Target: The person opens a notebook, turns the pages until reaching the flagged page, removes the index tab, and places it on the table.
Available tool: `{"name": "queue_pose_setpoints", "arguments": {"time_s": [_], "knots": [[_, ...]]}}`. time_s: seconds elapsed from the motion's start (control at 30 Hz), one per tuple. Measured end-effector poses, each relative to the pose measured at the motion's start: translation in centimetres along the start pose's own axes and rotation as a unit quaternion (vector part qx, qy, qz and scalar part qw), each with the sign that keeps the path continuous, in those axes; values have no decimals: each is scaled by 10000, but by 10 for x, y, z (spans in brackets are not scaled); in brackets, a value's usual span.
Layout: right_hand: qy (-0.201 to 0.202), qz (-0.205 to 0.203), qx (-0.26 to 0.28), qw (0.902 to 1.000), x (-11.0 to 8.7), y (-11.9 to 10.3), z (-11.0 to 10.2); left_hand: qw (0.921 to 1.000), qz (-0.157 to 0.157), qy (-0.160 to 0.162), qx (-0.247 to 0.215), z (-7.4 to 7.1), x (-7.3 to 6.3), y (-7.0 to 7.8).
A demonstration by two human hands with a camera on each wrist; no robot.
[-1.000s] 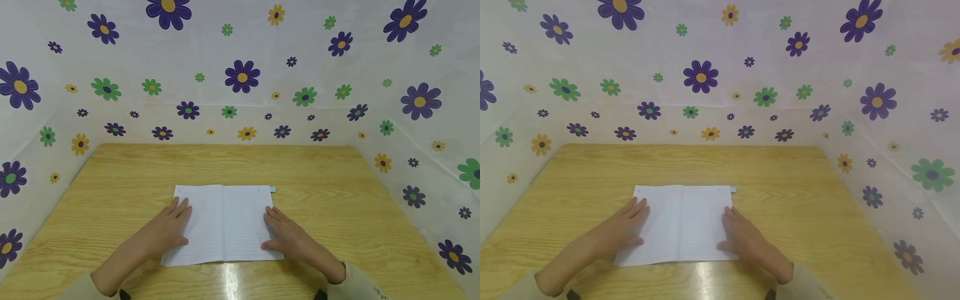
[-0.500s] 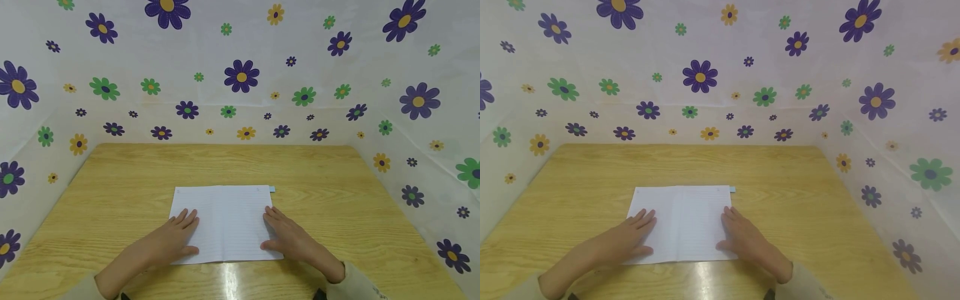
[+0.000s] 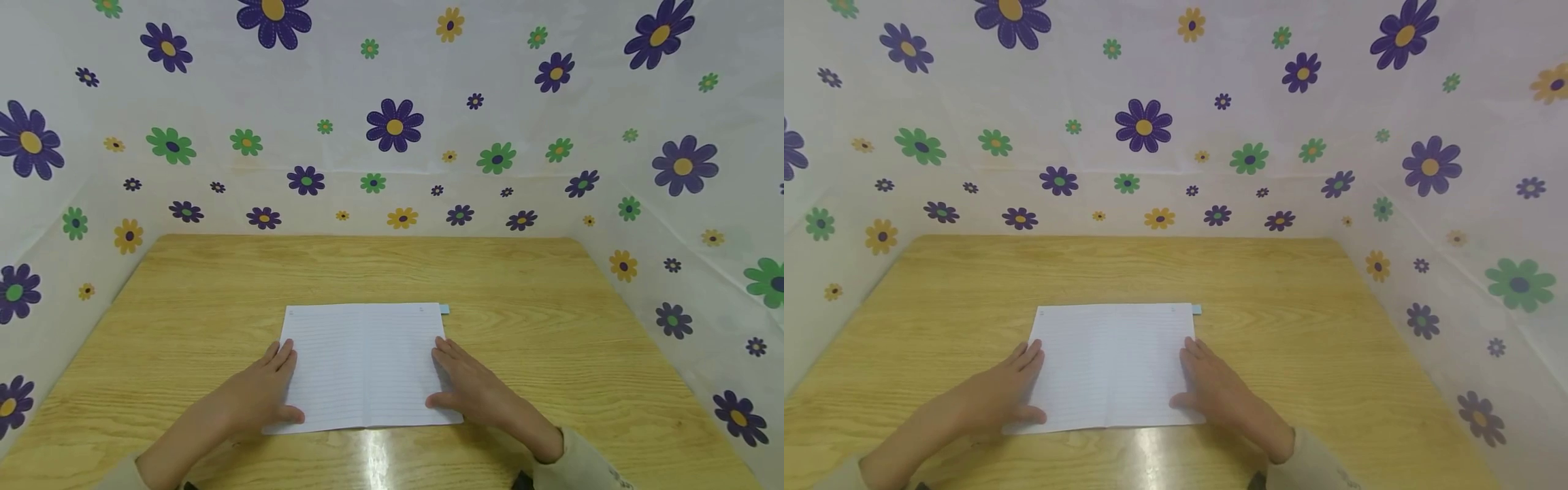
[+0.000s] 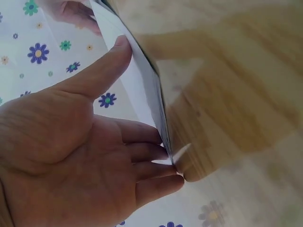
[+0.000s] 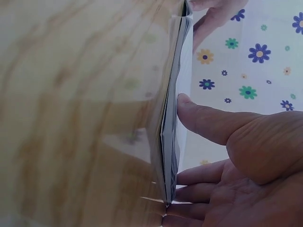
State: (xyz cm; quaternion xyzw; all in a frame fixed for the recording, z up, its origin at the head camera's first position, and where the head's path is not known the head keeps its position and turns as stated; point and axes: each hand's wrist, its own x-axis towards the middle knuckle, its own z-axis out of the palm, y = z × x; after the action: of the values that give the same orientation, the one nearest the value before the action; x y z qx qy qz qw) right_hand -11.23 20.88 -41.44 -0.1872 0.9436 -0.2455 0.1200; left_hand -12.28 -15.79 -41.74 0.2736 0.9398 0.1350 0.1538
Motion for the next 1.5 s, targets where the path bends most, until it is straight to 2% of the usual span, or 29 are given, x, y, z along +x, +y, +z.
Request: {"name": "queue_pose_setpoints", "arguments": {"time_s": [0.37,0.7,0.93,1.0,1.13,1.33,1.4,1.5], "knots": [[295,-139,-249,9992,1,-3,-2,9998,62,55,-187,-1,-3,-3],[1023,-351,-12,9941,4,-3,1,9995,39,23,-324,-2,-4,-2],[1574,-210,-293,9869,2,-8,4,9995,-13,0,-319,-3,-5,0],[1713,-146,-170,9850,0,-10,4,9995,-14,9,-301,-3,-5,-1],[1844,-92,474,9817,-4,-14,4,9996,-14,18,-289,-3,-5,-1],[2068,93,1296,9697,-4,-15,1,9997,13,13,-256,-3,-5,-1],[2086,263,1551,9653,-3,-13,-1,9997,30,26,-241,-3,-4,-2],[1902,515,2162,9562,-2,-8,-5,9997,52,45,-243,-3,-4,-2]]}}
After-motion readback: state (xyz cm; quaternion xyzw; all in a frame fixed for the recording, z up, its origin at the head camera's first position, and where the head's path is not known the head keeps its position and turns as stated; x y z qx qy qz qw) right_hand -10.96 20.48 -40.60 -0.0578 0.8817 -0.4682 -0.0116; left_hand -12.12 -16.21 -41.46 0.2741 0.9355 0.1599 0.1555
